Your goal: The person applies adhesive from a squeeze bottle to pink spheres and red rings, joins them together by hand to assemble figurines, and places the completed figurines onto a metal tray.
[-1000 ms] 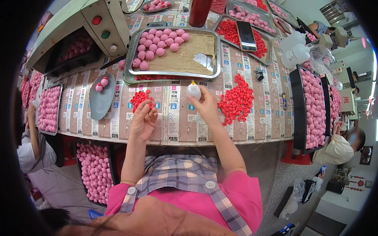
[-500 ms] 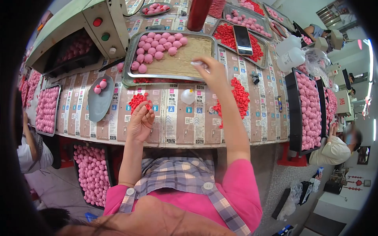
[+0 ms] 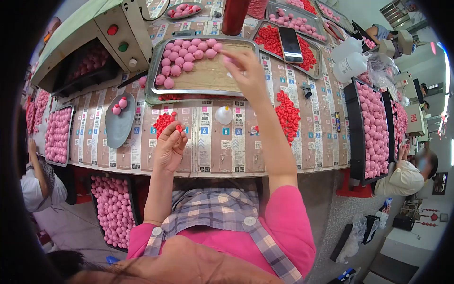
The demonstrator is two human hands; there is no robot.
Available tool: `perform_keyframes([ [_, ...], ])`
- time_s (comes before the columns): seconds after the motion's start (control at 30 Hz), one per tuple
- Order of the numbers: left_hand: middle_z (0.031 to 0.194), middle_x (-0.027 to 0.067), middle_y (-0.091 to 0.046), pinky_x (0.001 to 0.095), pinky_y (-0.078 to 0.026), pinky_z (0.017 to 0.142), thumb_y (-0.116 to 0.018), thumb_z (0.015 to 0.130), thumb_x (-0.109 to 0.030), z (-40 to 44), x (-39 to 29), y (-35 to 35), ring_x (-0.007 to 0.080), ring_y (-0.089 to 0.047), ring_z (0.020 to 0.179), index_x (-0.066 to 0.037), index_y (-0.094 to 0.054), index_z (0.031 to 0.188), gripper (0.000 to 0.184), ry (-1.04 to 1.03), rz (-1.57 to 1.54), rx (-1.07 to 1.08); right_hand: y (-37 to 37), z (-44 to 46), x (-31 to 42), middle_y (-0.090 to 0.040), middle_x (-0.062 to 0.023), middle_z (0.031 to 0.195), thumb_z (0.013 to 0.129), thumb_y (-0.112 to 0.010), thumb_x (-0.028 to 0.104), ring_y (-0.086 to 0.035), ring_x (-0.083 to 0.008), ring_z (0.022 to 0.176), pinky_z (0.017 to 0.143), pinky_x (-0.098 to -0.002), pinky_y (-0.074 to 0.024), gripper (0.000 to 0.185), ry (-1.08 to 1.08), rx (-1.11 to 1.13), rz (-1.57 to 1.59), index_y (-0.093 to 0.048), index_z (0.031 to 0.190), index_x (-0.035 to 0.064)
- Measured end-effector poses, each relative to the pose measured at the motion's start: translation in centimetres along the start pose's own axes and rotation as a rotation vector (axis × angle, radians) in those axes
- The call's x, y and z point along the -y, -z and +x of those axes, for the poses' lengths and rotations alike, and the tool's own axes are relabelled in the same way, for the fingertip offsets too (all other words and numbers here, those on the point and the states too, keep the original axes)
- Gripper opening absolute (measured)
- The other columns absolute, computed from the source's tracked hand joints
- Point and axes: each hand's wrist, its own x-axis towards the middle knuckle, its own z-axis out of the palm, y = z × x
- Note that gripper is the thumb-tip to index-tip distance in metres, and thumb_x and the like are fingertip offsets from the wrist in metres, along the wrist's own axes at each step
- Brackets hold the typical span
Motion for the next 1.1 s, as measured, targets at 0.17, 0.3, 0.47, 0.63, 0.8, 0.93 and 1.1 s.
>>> perform_keyframes([
  [0.17,0.095,0.0085,-0.060,0.0253,-0.052,0.073,-0.059,0.079,-0.003,0.2,1.5,-1.4,0.0131,-0.060,0.080,-0.001,-0.055,0.103,0.024,-0.036,0.167,0.002,1.2,-10.6,1.9,-0.057,-0.0078,0.083,0.074,-0.062,0.000,-0.059,-0.0175,0.084,0.073,-0.0278,-0.0493,0.028,-0.348,-0.005,0.934,-0.052,0.100,-0.0017],
  [0.3,0.091,0.0087,-0.061,0.0266,-0.051,0.072,-0.059,0.079,-0.003,-0.2,3.2,-2.1,0.0139,-0.060,0.078,0.000,-0.056,0.101,0.022,-0.054,0.364,0.053,-2.3,-15.2,2.2,-0.056,-0.0110,0.096,0.075,-0.062,0.001,-0.058,-0.0205,0.088,0.077,-0.0347,-0.0509,0.030,-0.607,-0.007,1.234,-0.047,0.101,-0.0002],
  [0.47,0.089,0.0076,-0.061,0.0262,-0.048,0.074,-0.059,0.078,0.000,-1.0,3.9,-2.1,0.0140,-0.059,0.080,0.002,-0.059,0.096,0.019,-0.144,0.490,0.075,-3.7,-16.1,2.5,-0.056,-0.0081,0.103,0.078,-0.060,0.001,-0.054,-0.0140,0.095,0.085,-0.0274,-0.0432,0.036,-0.625,-0.035,1.127,-0.047,0.112,-0.0008],
  [0.63,0.091,0.0075,-0.060,0.0257,-0.048,0.074,-0.060,0.078,0.000,-1.0,3.9,-2.5,0.0139,-0.059,0.083,0.002,-0.060,0.096,0.019,-0.153,0.536,0.090,-3.8,-16.2,3.1,-0.056,-0.0071,0.103,0.078,-0.061,0.004,-0.054,-0.0135,0.095,0.084,-0.0261,-0.0423,0.034,-0.527,0.012,0.971,-0.051,0.110,-0.0003],
  [0.8,0.087,0.0067,-0.060,0.0248,-0.046,0.075,-0.060,0.077,-0.001,-1.0,3.6,-2.3,0.0136,-0.057,0.083,0.002,-0.061,0.094,0.017,-0.231,0.712,0.125,-3.1,-16.3,3.3,-0.059,-0.0063,0.097,0.075,-0.064,0.006,-0.056,-0.0145,0.091,0.079,-0.0272,-0.0445,0.029,-0.329,0.045,0.449,-0.056,0.102,0.0009],
  [0.93,0.088,0.0078,-0.059,0.0254,-0.045,0.074,-0.062,0.076,-0.002,-0.9,3.1,-2.0,0.0154,-0.056,0.082,0.002,-0.062,0.093,0.018,-0.393,1.050,0.194,-2.5,-16.1,3.7,-0.060,-0.0062,0.093,0.074,-0.065,0.006,-0.058,-0.0143,0.087,0.077,-0.0272,-0.0455,0.029,-0.232,0.073,0.248,-0.056,0.101,0.0014],
  [1.1,0.090,0.0095,-0.059,0.0276,-0.044,0.073,-0.064,0.073,-0.006,-1.2,2.6,-3.2,0.0196,-0.055,0.083,-0.001,-0.063,0.094,0.022,-0.542,1.296,0.246,-4.7,-17.5,3.4,-0.060,-0.0081,0.090,0.077,-0.064,0.006,-0.058,-0.0111,0.083,0.072,-0.0238,-0.0466,0.027,-0.601,0.004,0.926,-0.050,0.100,0.0017],
])
